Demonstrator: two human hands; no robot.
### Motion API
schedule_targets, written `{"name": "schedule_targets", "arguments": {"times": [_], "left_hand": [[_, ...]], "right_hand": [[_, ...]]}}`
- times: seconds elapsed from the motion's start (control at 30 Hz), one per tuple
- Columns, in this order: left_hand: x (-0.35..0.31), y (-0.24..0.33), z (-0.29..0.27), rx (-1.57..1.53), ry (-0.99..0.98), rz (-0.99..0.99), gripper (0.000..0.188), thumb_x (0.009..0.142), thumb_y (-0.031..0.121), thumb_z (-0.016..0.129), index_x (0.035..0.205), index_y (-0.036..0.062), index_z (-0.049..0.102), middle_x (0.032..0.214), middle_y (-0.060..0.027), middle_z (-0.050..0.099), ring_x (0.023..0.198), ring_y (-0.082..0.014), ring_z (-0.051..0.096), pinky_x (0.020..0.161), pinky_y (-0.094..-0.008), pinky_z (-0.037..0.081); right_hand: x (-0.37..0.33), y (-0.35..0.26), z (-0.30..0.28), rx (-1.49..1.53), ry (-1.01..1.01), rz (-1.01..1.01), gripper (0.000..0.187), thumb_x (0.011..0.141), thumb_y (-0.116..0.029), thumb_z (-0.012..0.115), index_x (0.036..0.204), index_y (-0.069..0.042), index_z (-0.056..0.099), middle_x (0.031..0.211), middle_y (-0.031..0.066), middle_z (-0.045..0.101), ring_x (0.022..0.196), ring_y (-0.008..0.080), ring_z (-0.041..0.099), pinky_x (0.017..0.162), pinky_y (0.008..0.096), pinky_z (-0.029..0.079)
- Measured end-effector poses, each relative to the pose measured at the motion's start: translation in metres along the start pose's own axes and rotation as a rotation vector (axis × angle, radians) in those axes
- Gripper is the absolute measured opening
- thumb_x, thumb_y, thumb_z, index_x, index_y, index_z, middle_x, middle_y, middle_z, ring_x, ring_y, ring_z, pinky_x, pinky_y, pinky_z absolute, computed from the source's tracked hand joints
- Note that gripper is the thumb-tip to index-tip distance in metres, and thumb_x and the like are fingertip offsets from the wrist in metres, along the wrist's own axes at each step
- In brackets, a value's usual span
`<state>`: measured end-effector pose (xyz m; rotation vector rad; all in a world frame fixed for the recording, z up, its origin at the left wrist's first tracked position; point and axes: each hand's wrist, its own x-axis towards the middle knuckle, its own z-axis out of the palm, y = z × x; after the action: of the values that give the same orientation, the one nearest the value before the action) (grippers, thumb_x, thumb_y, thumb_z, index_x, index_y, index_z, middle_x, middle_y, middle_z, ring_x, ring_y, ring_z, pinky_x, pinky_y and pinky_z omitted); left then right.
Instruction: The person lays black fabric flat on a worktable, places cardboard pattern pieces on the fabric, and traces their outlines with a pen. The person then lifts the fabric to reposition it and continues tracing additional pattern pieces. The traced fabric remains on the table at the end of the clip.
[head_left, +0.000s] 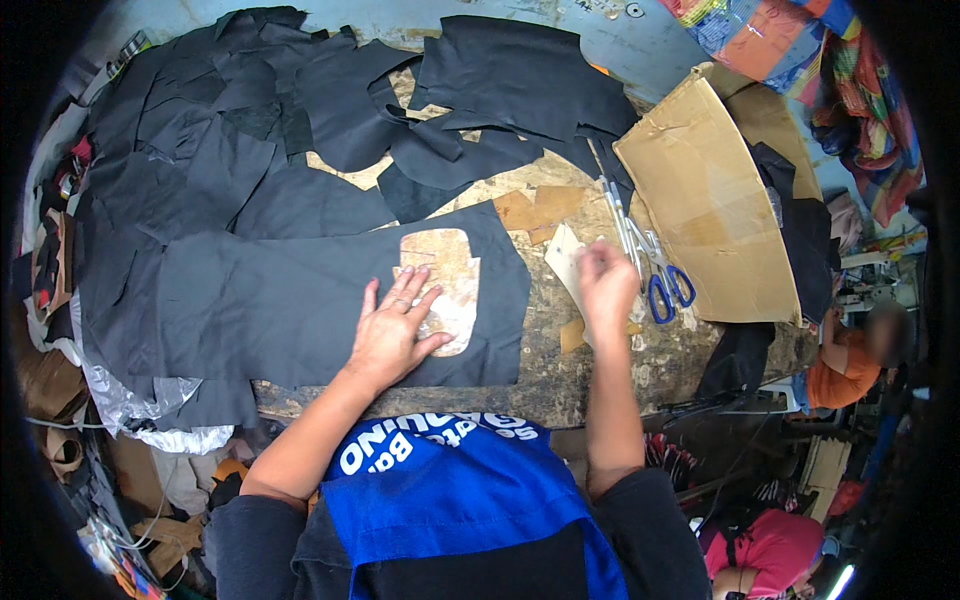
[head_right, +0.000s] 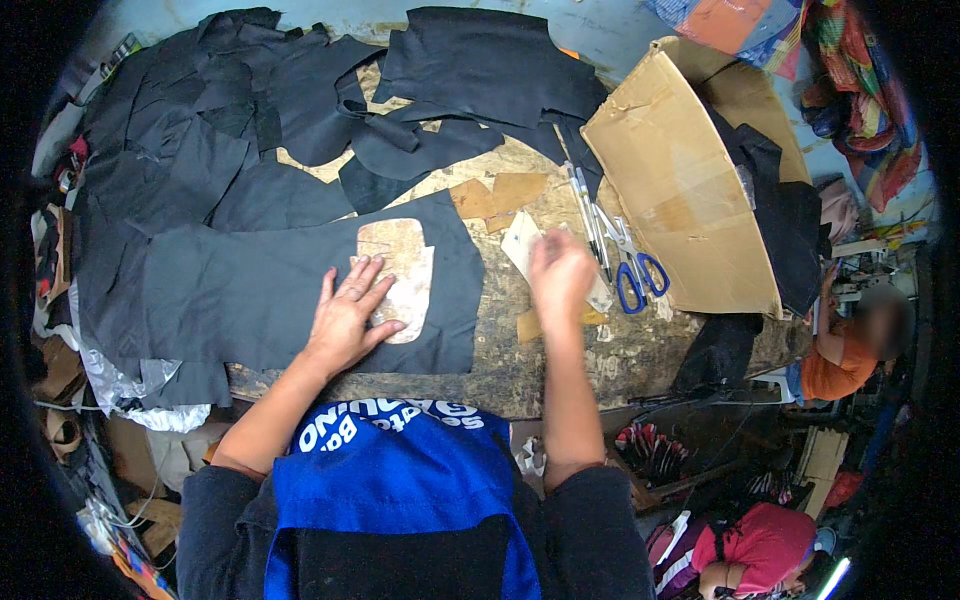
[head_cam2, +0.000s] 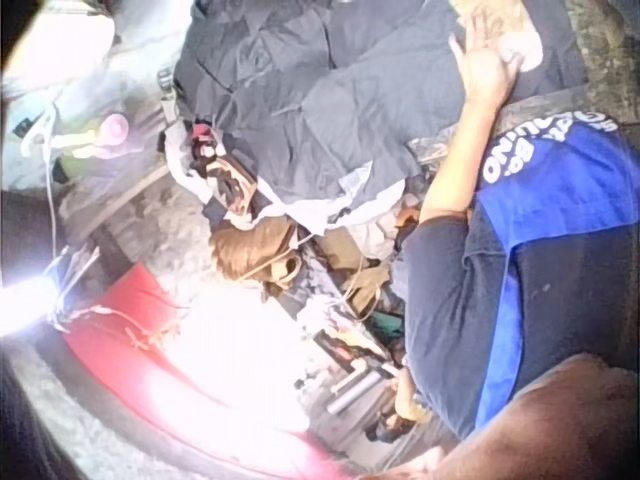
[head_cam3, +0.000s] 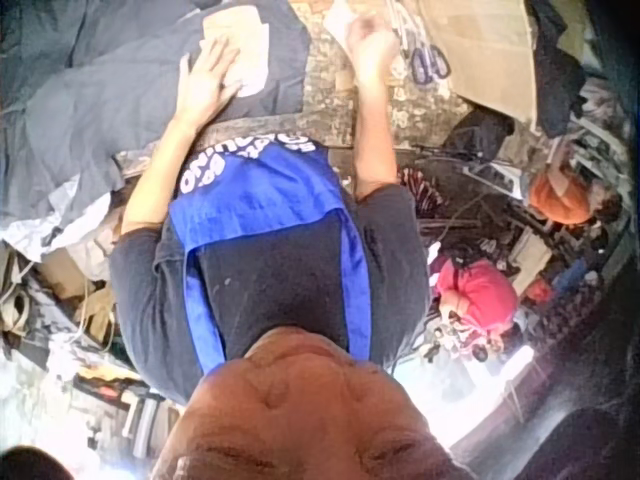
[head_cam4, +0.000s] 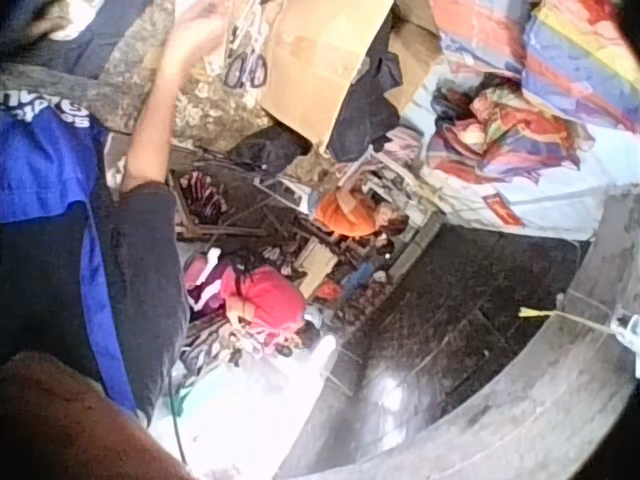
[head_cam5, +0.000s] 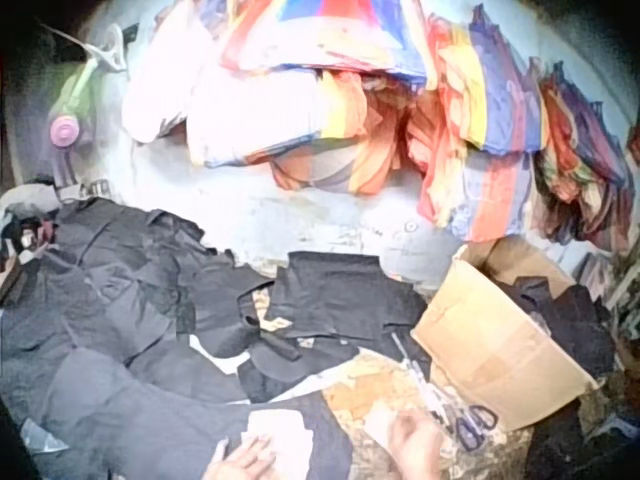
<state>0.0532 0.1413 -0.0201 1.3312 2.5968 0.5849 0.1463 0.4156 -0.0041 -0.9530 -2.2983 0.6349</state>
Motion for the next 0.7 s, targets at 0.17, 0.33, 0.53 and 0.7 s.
{"name": "schedule_targets", "arguments": {"times": [0.17,0.33,0.53,0.7], "left_hand": [[-0.028,-0.016,-0.02,-0.027,0.008,-0.083,0.061,0.076,0.044,0.067,0.124,0.0077,0.056,0.141,-0.0122,0.041,0.134,-0.0261,0.033,0.107,-0.0559,0.018],[-0.036,-0.011,-0.015,-0.039,0.038,-0.14,0.063,0.075,0.04,0.07,0.124,0.0042,0.054,0.141,-0.0165,0.041,0.133,-0.0302,0.034,0.108,-0.0552,0.018],[0.002,0.013,0.012,-0.001,0.079,-0.012,0.062,0.078,0.044,0.065,0.124,0.0056,0.054,0.142,-0.0157,0.038,0.133,-0.0292,0.035,0.105,-0.0589,0.021],[0.024,0.032,0.027,0.013,0.158,-0.063,0.062,0.078,0.047,0.063,0.124,0.0069,0.055,0.138,-0.0146,0.042,0.129,-0.0276,0.037,0.103,-0.0598,0.022]], "right_hand": [[0.06,0.046,-0.005,-0.394,0.1,-0.074,0.027,0.071,-0.013,0.071,0.096,0.0,0.068,0.083,0.0214,0.066,0.074,0.0387,0.064,0.071,0.0439,0.05],[0.087,0.06,0.001,-0.397,-0.015,0.04,0.03,0.069,-0.013,0.071,0.097,-0.003,0.069,0.083,0.0198,0.067,0.081,0.0364,0.065,0.075,0.0429,0.05],[0.086,0.049,-0.011,-0.346,-0.022,-0.003,0.029,0.072,-0.009,0.067,0.1,-0.003,0.068,0.08,0.0199,0.066,0.077,0.0348,0.065,0.073,0.0425,0.05],[0.088,0.048,-0.025,-0.202,0.086,0.01,0.026,0.075,-0.008,0.066,0.1,-0.002,0.067,0.077,0.0175,0.066,0.069,0.0295,0.065,0.067,0.0373,0.051]]}}
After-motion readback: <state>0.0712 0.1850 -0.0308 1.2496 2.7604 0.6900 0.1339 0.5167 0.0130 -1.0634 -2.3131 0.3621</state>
